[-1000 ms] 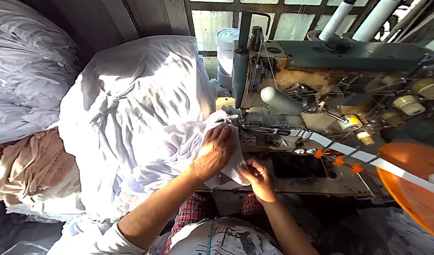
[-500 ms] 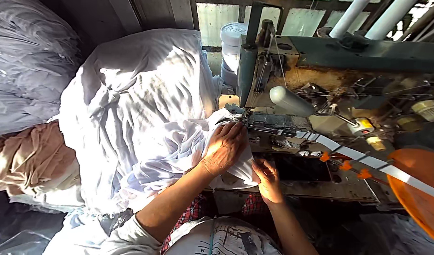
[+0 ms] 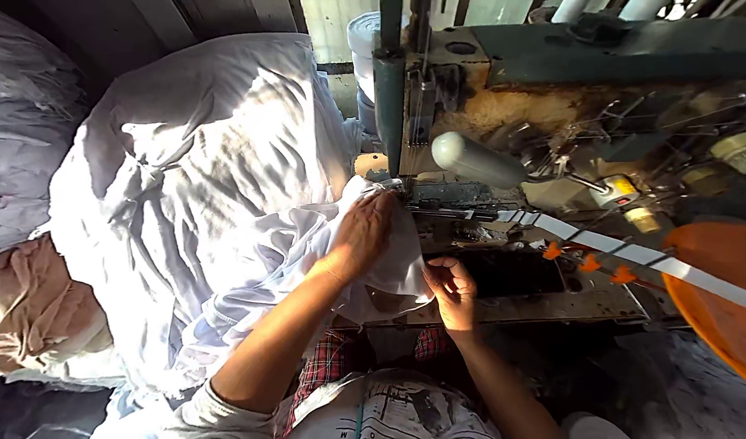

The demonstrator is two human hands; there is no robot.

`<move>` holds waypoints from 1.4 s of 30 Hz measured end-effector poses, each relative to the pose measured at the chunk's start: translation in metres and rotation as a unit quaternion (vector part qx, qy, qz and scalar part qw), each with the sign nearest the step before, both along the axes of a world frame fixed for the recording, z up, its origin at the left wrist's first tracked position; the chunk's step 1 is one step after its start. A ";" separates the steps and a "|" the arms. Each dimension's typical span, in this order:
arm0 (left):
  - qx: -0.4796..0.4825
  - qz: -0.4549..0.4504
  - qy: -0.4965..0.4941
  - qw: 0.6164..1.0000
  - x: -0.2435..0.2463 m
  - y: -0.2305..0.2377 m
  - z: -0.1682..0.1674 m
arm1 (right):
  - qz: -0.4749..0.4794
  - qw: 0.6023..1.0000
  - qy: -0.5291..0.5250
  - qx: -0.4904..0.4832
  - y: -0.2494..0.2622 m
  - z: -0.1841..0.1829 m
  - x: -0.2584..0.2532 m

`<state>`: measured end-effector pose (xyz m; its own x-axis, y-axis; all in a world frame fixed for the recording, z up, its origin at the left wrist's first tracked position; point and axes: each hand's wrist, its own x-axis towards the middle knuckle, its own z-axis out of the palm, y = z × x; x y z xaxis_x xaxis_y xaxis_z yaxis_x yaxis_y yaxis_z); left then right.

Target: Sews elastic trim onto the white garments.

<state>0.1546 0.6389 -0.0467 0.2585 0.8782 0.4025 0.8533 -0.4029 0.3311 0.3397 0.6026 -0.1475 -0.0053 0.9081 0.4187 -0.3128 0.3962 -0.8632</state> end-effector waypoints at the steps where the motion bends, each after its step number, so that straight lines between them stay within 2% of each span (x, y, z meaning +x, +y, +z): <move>1: -0.010 -0.009 -0.002 1.000 -0.004 0.007 0.005 | -0.003 1.000 -0.011 0.018 0.002 0.002 -0.001; 6: -0.034 -0.014 0.031 0.999 -0.016 0.039 0.020 | -0.024 0.996 -0.025 0.078 0.010 0.001 -0.011; 11: 0.101 -0.013 0.017 0.995 -0.029 0.073 0.010 | -0.019 0.993 -0.067 0.091 0.011 0.007 -0.013; 14: 0.146 -0.013 0.017 0.989 -0.038 0.093 0.007 | -0.005 0.994 -0.088 0.069 0.013 0.014 -0.014; 16: 0.139 0.001 0.020 0.990 -0.043 0.102 0.011 | 0.016 0.995 -0.075 0.065 0.018 0.017 -0.015; 19: 0.047 0.023 0.026 0.998 -0.043 0.106 0.021 | 0.049 0.997 -0.052 0.027 0.021 0.023 -0.012; 21: 0.008 0.029 -0.007 1.000 -0.047 0.107 0.019 | 0.024 0.997 -0.070 0.009 0.017 0.019 -0.008; 23: 0.024 0.021 -0.031 0.999 -0.050 0.104 0.015 | -0.029 0.990 -0.137 0.033 0.009 0.009 0.000; 24: 0.025 0.018 -0.039 0.999 -0.050 0.100 0.017 | -0.059 0.977 -0.194 0.061 0.004 0.003 0.004; 26: 0.012 0.030 -0.071 0.997 -0.054 0.091 0.027 | -0.105 0.927 -0.342 0.108 -0.009 -0.002 0.016; 29: -0.004 0.003 -0.103 0.995 -0.074 0.083 0.042 | -0.177 0.814 -0.526 0.172 -0.023 -0.011 0.022; 31: -0.062 -0.037 -0.026 0.997 -0.083 0.064 0.061 | -0.195 0.767 -0.587 0.172 -0.025 -0.017 0.023; 33: -0.087 -0.006 0.116 0.989 -0.080 0.038 0.075 | -0.208 0.736 -0.620 0.175 -0.024 -0.019 0.021; 35: 0.002 0.040 0.206 0.978 -0.080 0.024 0.062 | -0.203 0.718 -0.644 0.170 -0.022 -0.014 0.019; 37: 0.037 0.076 0.235 0.968 -0.085 0.026 0.048 | -0.200 0.722 -0.640 0.170 -0.016 -0.008 0.018; 40: -0.045 0.161 0.180 0.969 -0.081 0.028 0.055 | -0.201 0.762 -0.595 0.158 -0.011 -0.005 0.022; 42: 0.019 0.125 0.104 0.986 -0.102 0.035 0.039 | -0.219 0.803 -0.531 0.161 -0.010 -0.009 0.025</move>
